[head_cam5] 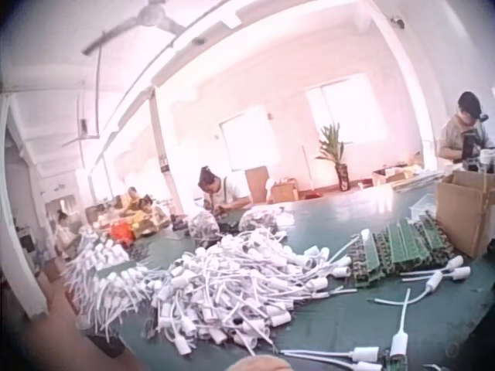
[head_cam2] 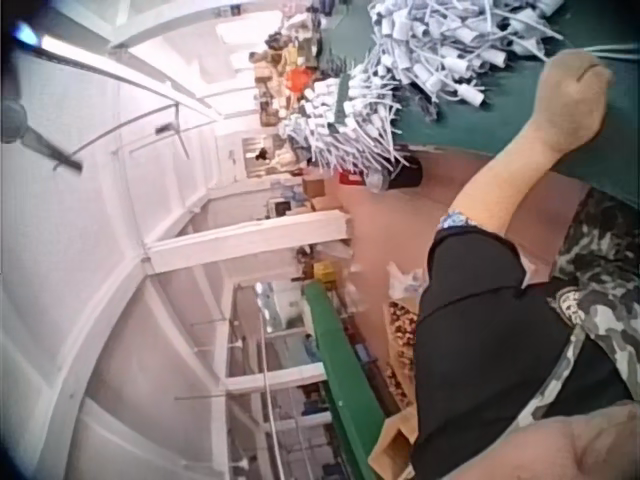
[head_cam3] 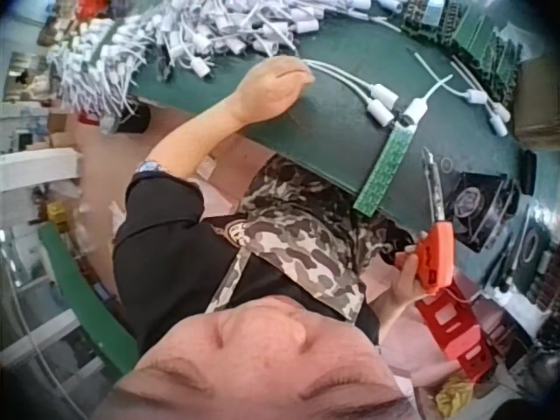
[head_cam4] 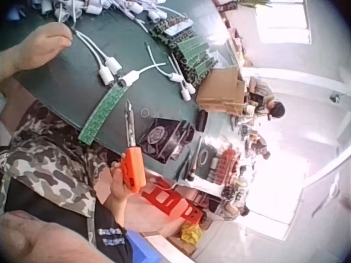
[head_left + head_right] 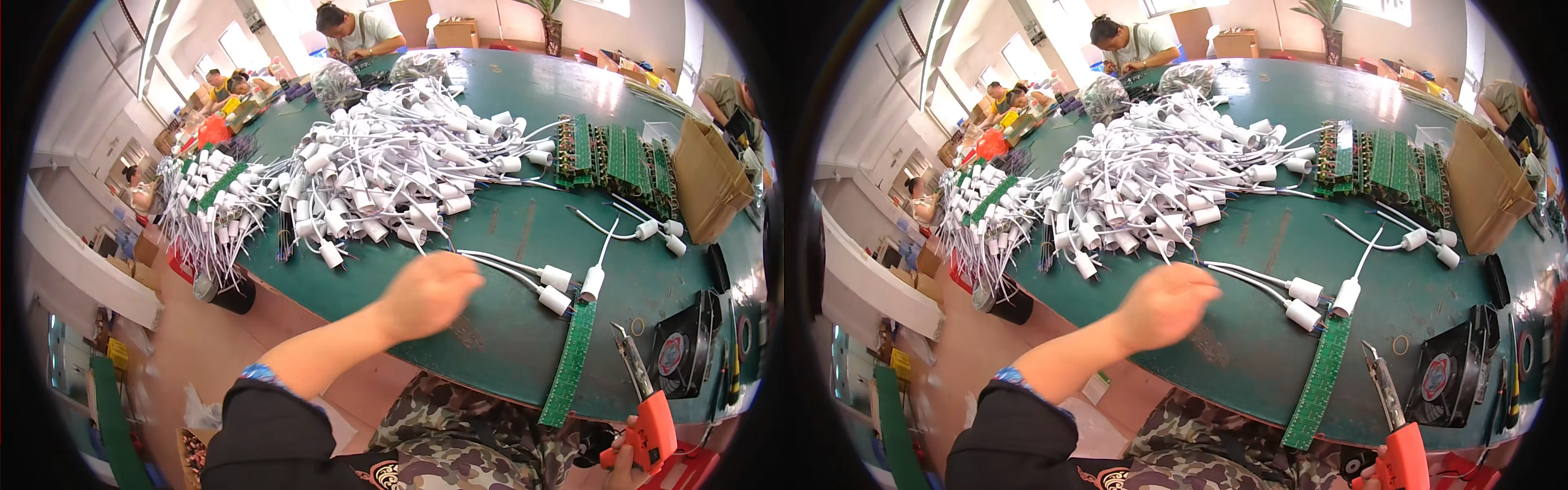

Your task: The person aligns wired socket components onto a circuit board and solders them in place using a soldering iron.

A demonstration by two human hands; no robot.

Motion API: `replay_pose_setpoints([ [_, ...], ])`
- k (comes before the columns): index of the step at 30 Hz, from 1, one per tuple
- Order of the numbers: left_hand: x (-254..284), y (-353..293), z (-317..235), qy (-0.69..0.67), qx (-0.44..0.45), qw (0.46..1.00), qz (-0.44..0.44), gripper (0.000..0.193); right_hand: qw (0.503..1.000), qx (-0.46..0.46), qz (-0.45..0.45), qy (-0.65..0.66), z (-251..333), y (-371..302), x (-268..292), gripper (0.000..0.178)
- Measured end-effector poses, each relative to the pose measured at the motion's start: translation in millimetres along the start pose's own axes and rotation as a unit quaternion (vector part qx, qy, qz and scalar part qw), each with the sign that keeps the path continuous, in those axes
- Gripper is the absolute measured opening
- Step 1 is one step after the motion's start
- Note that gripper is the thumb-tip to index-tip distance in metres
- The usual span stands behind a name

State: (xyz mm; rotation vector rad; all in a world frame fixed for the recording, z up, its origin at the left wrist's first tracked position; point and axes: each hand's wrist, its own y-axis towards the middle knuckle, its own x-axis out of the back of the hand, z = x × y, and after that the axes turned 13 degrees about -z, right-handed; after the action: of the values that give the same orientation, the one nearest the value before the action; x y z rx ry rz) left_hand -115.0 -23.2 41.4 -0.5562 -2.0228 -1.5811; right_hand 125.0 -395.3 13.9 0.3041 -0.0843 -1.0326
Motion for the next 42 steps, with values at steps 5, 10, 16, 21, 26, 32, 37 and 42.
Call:
replay_pose_setpoints([
  [5,119.3,-63.7,63.4,0.251,0.099,0.963,0.026,0.031,0.998,-0.035,0.055,-0.026,-20.9,-0.2,18.1,0.054],
  [10,153.8,-101.5,88.7,0.329,0.021,0.938,0.108,0.043,0.998,-0.019,0.055,-0.033,-14.1,3.0,-2.7,0.053],
  [16,144.8,-107.0,103.4,0.342,0.006,0.935,0.098,0.042,0.998,-0.003,0.060,-0.025,-3.7,-1.1,-1.3,0.050],
  [21,118.0,-48.8,48.0,0.189,-0.034,0.979,0.072,0.044,0.997,-0.021,-0.017,-0.069,-23.7,-22.6,23.2,0.045],
  [26,54.9,-0.6,-8.9,-0.006,-0.024,0.996,0.089,0.039,0.999,-0.021,-0.005,-0.049,-19.5,-26.2,17.4,0.043],
  [32,-23.0,19.7,-29.7,-0.115,-0.004,0.992,0.056,0.046,0.982,0.113,0.111,-0.099,-9.4,-15.4,9.7,0.040],
  [37,-61.7,30.6,-42.7,-0.170,0.031,0.984,0.046,0.037,0.996,0.016,0.001,-0.086,6.6,-17.7,-7.5,0.025],
  [42,-75.9,31.2,-46.8,-0.143,0.016,0.987,0.065,0.027,0.998,0.034,0.029,-0.048,0.9,-10.9,-7.3,0.036],
])
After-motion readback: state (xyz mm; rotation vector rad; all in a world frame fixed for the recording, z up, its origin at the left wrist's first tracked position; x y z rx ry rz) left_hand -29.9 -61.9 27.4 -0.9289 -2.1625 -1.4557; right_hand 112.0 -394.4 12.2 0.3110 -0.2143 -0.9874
